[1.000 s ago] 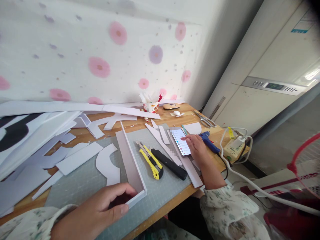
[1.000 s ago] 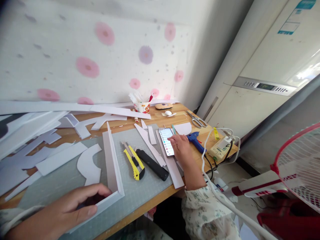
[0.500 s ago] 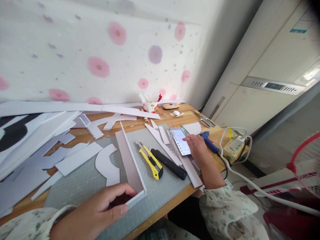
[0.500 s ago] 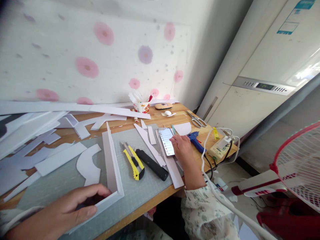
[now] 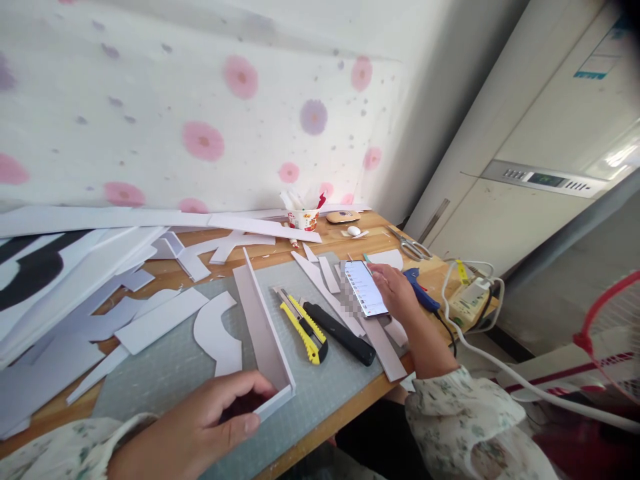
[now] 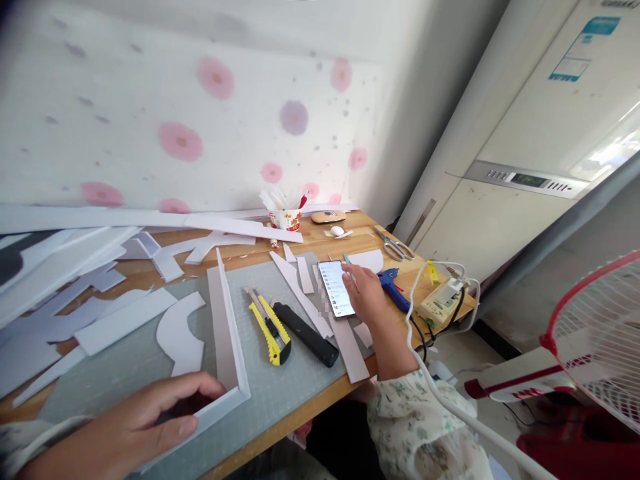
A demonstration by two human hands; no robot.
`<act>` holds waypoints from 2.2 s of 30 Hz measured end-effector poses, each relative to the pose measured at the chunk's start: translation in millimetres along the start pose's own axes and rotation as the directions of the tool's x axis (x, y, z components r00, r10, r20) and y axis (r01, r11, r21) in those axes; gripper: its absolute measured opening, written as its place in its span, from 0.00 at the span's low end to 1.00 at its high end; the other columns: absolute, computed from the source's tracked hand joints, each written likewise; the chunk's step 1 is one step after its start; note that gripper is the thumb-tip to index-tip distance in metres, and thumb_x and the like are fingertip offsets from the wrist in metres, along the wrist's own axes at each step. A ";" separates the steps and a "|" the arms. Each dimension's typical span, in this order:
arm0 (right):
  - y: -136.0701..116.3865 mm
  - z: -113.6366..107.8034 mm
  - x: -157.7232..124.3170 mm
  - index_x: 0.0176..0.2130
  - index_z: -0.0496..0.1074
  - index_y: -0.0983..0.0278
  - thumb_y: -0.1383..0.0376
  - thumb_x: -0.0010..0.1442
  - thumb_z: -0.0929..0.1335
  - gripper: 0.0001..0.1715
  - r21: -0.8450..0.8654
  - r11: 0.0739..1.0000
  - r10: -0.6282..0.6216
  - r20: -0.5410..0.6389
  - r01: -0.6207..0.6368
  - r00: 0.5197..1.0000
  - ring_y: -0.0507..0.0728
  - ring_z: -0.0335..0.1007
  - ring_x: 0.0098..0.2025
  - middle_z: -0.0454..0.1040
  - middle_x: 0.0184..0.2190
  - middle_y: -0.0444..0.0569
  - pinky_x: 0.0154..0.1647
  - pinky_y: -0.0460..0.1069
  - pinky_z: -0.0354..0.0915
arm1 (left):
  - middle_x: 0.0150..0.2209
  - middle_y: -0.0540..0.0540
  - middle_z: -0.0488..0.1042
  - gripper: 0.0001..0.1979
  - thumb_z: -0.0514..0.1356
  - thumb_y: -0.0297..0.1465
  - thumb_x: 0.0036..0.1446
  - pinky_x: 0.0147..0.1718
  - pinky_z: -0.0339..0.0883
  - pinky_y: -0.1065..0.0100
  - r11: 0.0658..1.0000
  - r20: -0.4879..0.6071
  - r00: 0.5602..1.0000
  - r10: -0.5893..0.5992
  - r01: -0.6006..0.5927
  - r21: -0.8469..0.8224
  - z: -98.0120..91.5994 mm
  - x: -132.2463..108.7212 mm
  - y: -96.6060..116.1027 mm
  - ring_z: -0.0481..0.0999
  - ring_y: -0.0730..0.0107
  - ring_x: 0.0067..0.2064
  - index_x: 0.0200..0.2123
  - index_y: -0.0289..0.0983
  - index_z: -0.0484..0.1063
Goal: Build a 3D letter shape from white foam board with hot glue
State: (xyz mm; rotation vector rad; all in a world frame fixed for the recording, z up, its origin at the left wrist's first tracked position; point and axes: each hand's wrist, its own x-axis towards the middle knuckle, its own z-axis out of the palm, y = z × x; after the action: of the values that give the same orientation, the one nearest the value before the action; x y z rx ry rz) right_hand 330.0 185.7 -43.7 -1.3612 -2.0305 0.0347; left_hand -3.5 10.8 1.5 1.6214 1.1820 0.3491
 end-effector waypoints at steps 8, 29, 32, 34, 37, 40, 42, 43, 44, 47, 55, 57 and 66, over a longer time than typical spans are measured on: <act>-1.2 8.3 31.7 0.45 0.69 0.61 0.63 0.63 0.61 0.13 -0.001 0.999 -0.044 0.189 0.045 0.981 0.60 0.68 0.51 0.76 0.46 0.52 0.51 0.55 0.62 | 0.40 0.50 0.77 0.19 0.53 0.47 0.58 0.43 0.67 0.71 0.998 -0.043 0.999 0.026 -0.023 0.057 0.2 -0.7 -0.5 0.73 0.63 0.43 0.43 0.41 0.73; 0.2 9.0 -4.9 0.47 0.63 0.62 0.59 0.65 0.57 0.15 0.071 0.994 0.081 0.106 -0.089 0.991 0.60 0.67 0.53 0.73 0.51 0.54 0.54 0.57 0.62 | 0.42 0.50 0.76 0.19 0.53 0.47 0.60 0.41 0.65 0.71 0.999 0.010 0.999 0.049 -0.049 0.017 -0.4 1.0 -0.2 0.73 0.63 0.43 0.43 0.41 0.72; -2.7 14.6 12.6 0.47 0.65 0.63 0.63 0.62 0.61 0.14 0.025 0.998 0.056 0.175 -0.062 0.983 0.63 0.64 0.55 0.72 0.52 0.55 0.57 0.59 0.58 | 0.42 0.51 0.76 0.18 0.53 0.46 0.59 0.42 0.65 0.71 0.999 0.002 0.999 0.038 -0.038 0.027 0.0 0.5 -1.0 0.73 0.63 0.43 0.44 0.41 0.72; -3.5 18.2 25.2 0.45 0.67 0.64 0.65 0.60 0.61 0.13 -0.009 0.998 0.063 0.213 -0.062 0.975 0.64 0.65 0.54 0.74 0.50 0.56 0.56 0.61 0.58 | 0.42 0.51 0.76 0.18 0.53 0.46 0.59 0.42 0.65 0.71 0.999 -0.007 0.999 0.048 -0.047 0.019 0.3 0.5 -2.4 0.73 0.63 0.44 0.44 0.41 0.72; -2.4 20.4 33.1 0.44 0.67 0.64 0.66 0.59 0.62 0.12 -0.040 0.996 0.082 0.246 -0.074 0.966 0.64 0.67 0.53 0.75 0.48 0.56 0.54 0.60 0.59 | 0.41 0.51 0.76 0.19 0.53 0.46 0.59 0.42 0.65 0.71 0.998 -0.020 0.997 0.069 -0.068 0.011 0.7 1.2 -4.6 0.73 0.63 0.43 0.44 0.41 0.72; 0.5 18.2 27.4 0.46 0.65 0.63 0.66 0.61 0.60 0.13 -0.042 0.995 0.098 0.233 -0.091 0.967 0.62 0.66 0.54 0.73 0.50 0.55 0.55 0.58 0.59 | 0.40 0.50 0.77 0.19 0.53 0.46 0.59 0.41 0.65 0.71 0.997 -0.027 0.996 0.082 -0.081 0.015 1.8 0.9 -4.2 0.73 0.63 0.42 0.44 0.41 0.73; 1.9 16.7 21.8 0.48 0.64 0.63 0.65 0.62 0.60 0.14 -0.035 0.994 0.106 0.215 -0.101 0.971 0.61 0.64 0.56 0.71 0.53 0.55 0.56 0.57 0.58 | 0.40 0.50 0.77 0.18 0.54 0.46 0.59 0.41 0.65 0.71 0.997 -0.042 0.996 0.073 -0.074 -0.010 2.8 0.1 -2.3 0.73 0.63 0.42 0.43 0.41 0.73; 2.2 16.6 19.9 0.49 0.63 0.63 0.65 0.62 0.60 0.15 -0.032 0.994 0.108 0.211 -0.104 0.972 0.61 0.64 0.56 0.71 0.54 0.55 0.57 0.57 0.58 | 0.40 0.51 0.77 0.18 0.54 0.45 0.58 0.41 0.65 0.71 0.998 -0.052 0.997 0.064 -0.065 -0.022 3.3 -0.3 -1.2 0.73 0.63 0.42 0.43 0.41 0.73; 2.1 17.2 19.1 0.49 0.63 0.63 0.65 0.62 0.60 0.15 -0.031 0.994 0.110 0.211 -0.106 0.971 0.61 0.63 0.57 0.70 0.54 0.55 0.57 0.57 0.57 | 0.40 0.51 0.77 0.18 0.54 0.45 0.58 0.40 0.65 0.71 0.998 -0.060 0.997 0.055 -0.057 -0.029 3.7 -0.6 -0.3 0.73 0.63 0.42 0.43 0.41 0.73; 0.5 21.5 22.9 0.47 0.66 0.63 0.64 0.60 0.62 0.14 -0.033 0.992 0.125 0.219 -0.121 0.968 0.64 0.65 0.55 0.73 0.51 0.56 0.55 0.60 0.58 | 0.39 0.50 0.77 0.18 0.54 0.46 0.57 0.40 0.65 0.71 0.998 -0.064 0.996 0.061 -0.062 -0.027 3.7 -0.2 0.2 0.73 0.63 0.42 0.42 0.40 0.73; -4.1 9.0 12.8 0.42 0.67 0.62 0.64 0.60 0.62 0.10 0.070 0.987 0.145 0.011 -0.146 0.989 0.62 0.69 0.50 0.76 0.46 0.53 0.51 0.57 0.61 | 0.39 0.50 0.76 0.19 0.53 0.47 0.58 0.39 0.64 0.71 0.996 -0.043 0.996 0.083 -0.083 -0.012 2.6 0.8 -5.0 0.73 0.64 0.41 0.42 0.40 0.72; -3.5 3.9 -5.5 0.40 0.67 0.61 0.61 0.62 0.61 0.09 0.114 0.978 0.185 -0.070 -0.177 0.980 0.61 0.71 0.46 0.77 0.41 0.52 0.47 0.56 0.63 | 0.39 0.50 0.76 0.19 0.53 0.48 0.58 0.39 0.65 0.71 0.996 -0.036 0.996 0.086 -0.087 -0.029 3.0 0.6 -4.7 0.73 0.64 0.41 0.41 0.40 0.72; -10.3 -2.0 -58.8 0.31 0.72 0.61 0.59 0.61 0.63 0.12 0.225 0.966 0.163 -0.134 -0.131 0.977 0.59 0.70 0.39 0.76 0.33 0.49 0.42 0.54 0.64 | 0.41 0.50 0.76 0.18 0.53 0.47 0.59 0.40 0.64 0.72 0.993 -0.005 0.995 0.102 -0.102 -0.059 2.4 2.4 -4.7 0.73 0.64 0.42 0.41 0.40 0.71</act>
State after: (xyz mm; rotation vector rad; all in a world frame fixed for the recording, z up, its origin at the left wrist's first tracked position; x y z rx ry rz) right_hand 335.6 131.8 -68.7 -1.3324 -1.7425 0.2059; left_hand -3.1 11.2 -4.2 1.6337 1.0824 0.4474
